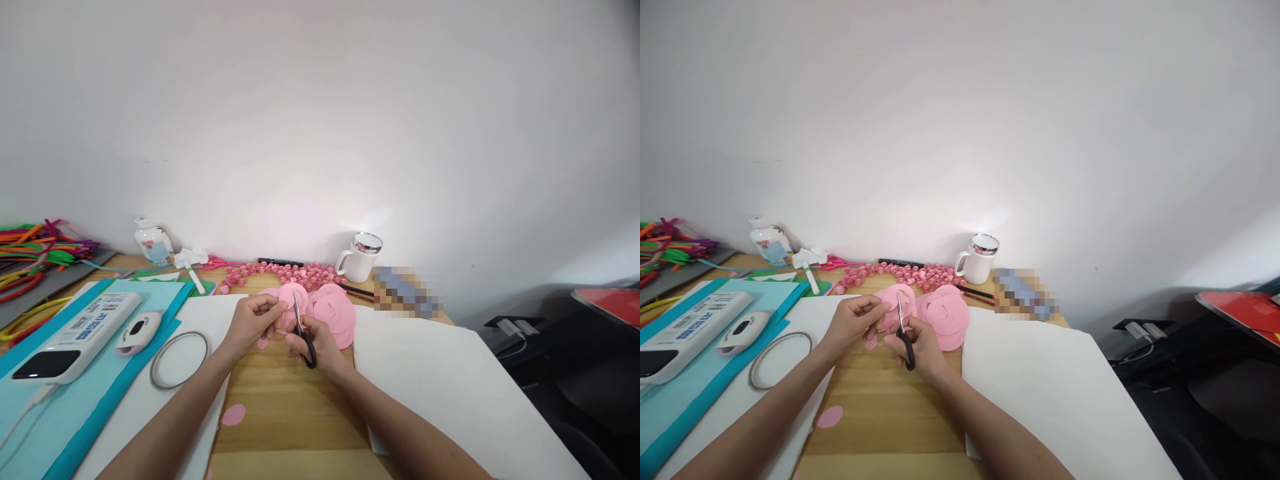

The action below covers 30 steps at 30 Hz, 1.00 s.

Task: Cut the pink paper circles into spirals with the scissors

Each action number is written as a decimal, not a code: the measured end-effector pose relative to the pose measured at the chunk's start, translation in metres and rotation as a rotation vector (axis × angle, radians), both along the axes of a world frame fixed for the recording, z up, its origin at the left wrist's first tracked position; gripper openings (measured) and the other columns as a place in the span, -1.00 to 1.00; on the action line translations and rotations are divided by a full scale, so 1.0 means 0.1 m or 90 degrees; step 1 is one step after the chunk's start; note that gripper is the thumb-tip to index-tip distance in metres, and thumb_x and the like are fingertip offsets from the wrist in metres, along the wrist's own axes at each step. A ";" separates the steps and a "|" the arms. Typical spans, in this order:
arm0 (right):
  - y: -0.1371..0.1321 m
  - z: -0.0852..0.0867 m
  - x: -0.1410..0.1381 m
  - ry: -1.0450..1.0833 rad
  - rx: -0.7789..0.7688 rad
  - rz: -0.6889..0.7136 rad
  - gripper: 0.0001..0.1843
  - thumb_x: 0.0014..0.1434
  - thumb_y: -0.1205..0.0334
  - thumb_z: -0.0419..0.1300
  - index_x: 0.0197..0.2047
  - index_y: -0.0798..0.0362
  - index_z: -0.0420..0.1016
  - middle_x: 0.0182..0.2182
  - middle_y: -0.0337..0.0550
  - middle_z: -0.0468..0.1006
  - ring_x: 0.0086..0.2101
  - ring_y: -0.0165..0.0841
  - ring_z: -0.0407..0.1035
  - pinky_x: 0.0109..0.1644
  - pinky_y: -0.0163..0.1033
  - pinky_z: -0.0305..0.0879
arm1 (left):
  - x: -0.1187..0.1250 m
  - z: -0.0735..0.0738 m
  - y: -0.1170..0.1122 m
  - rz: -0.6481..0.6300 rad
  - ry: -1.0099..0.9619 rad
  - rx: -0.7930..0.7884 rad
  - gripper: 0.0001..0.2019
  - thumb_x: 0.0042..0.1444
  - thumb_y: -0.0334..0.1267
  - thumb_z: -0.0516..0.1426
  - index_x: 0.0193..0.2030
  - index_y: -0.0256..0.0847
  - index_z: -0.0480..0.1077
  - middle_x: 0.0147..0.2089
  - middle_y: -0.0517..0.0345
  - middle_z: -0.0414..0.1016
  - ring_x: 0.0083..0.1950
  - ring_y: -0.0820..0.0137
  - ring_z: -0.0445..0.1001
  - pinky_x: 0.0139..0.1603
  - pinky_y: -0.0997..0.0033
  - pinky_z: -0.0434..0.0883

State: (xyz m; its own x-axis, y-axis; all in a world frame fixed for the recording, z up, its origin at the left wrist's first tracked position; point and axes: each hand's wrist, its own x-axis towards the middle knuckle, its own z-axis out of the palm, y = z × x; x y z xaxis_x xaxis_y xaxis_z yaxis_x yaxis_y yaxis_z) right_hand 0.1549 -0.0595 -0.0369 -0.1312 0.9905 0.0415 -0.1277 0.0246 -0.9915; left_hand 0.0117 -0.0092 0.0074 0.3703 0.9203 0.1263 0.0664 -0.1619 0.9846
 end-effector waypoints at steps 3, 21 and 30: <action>-0.01 0.02 0.00 0.005 -0.004 0.004 -0.58 -0.12 -0.07 0.32 -0.45 0.05 0.26 -0.73 -0.41 0.31 -0.74 -0.54 0.14 -0.68 -0.42 0.03 | 0.00 0.01 0.00 0.008 -0.003 0.003 -0.71 -0.02 -0.09 0.21 -0.58 -0.27 0.36 -0.75 0.32 0.30 -0.79 0.59 0.19 -0.78 0.61 0.08; -0.01 0.02 0.00 0.006 0.016 0.023 -0.59 -0.10 -0.08 0.31 -0.48 0.06 0.25 -0.76 -0.41 0.32 -0.75 -0.53 0.17 -0.66 -0.41 0.09 | 0.06 0.05 -0.06 0.077 -0.020 0.032 -0.78 -0.06 -0.14 0.21 -0.54 -0.25 0.39 -0.74 0.35 0.28 -0.78 0.60 0.18 -0.78 0.61 0.10; -0.01 0.04 0.01 0.016 0.034 0.032 -0.58 -0.15 -0.05 0.35 -0.36 0.05 0.33 -0.59 -0.33 0.41 -0.61 -0.47 0.27 -0.54 -0.36 0.20 | 0.01 0.01 -0.02 -0.023 0.035 0.010 -0.68 -0.02 -0.07 0.19 -0.62 -0.25 0.32 -0.75 0.33 0.28 -0.79 0.60 0.19 -0.79 0.63 0.07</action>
State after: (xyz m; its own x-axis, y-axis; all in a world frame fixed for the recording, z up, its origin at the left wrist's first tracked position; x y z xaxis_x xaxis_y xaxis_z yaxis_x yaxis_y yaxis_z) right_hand 0.1554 -0.0603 -0.0330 -0.1796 0.9789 0.0980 -0.1550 0.0702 -0.9854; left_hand 0.0130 -0.0116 0.0083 0.4100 0.9043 0.1188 0.1147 -0.1803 0.9769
